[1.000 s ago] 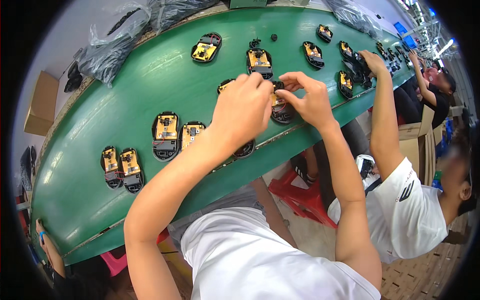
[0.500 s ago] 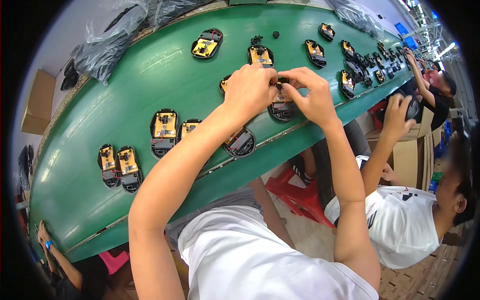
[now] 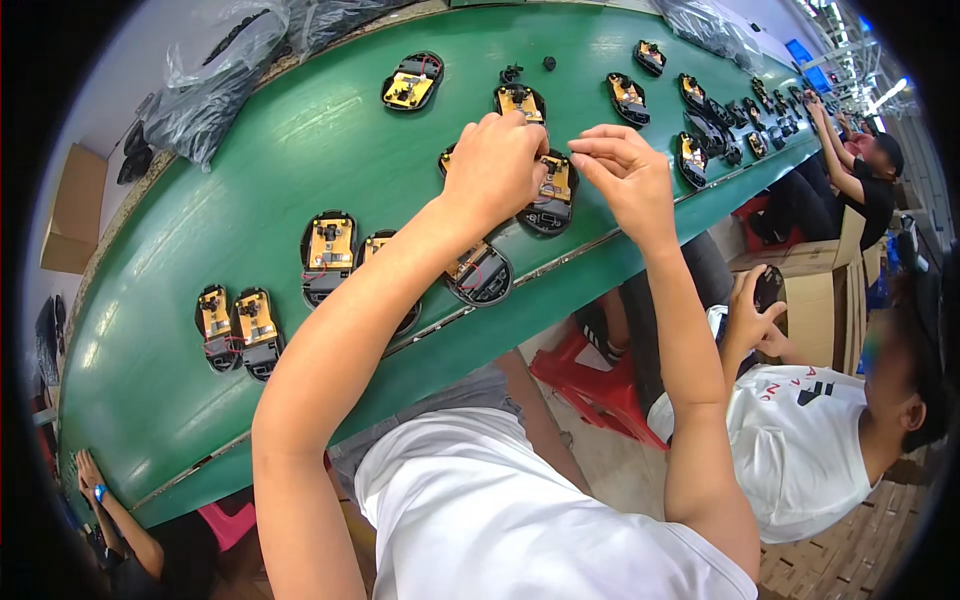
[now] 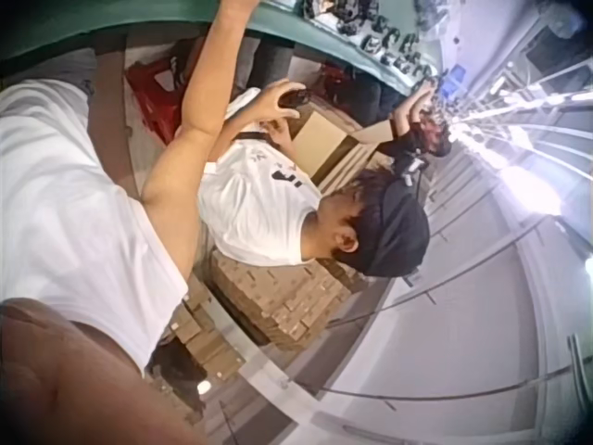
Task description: Manually assembling small plastic components onto the back of handheld electronic devices on an assembly line.
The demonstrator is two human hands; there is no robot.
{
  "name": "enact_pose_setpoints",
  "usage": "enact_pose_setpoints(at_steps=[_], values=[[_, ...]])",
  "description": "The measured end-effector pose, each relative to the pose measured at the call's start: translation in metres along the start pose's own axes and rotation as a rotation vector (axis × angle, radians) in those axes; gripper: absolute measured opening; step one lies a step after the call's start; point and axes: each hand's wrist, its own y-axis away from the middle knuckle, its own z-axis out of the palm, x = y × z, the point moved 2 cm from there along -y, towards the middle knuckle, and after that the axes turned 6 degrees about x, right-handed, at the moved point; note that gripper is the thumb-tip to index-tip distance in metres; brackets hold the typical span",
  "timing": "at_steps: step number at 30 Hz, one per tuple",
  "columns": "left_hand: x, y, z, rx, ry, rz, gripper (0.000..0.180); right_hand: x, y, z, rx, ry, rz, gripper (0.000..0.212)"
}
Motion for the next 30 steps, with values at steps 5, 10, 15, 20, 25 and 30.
enact_pose_setpoints(at_steps=[5,10,15,20,25,30], values=[[-0.004,-0.003,0.001,0.018,0.006,-0.006,0.016,-0.002,-0.004,0.012,-0.09,0.095,0.059,0.019],[0.005,-0.012,0.011,0.019,0.037,0.018,0.015,-0.01,-0.006,-0.001,-0.068,0.334,-0.063,0.02],[0.003,-0.014,0.009,0.023,0.068,-0.018,0.017,-0.003,-0.011,0.005,-0.044,0.329,-0.254,0.02],[0.029,-0.026,0.021,-0.004,0.048,-0.021,0.015,-0.001,-0.004,-0.023,0.037,0.34,-0.268,0.02],[0.031,-0.029,0.022,-0.018,0.055,-0.039,0.015,-0.003,-0.008,-0.029,0.014,0.296,-0.194,0.022],[0.032,-0.03,0.019,-0.01,0.062,-0.051,0.015,0.001,-0.011,-0.031,0.016,0.233,-0.199,0.024]])
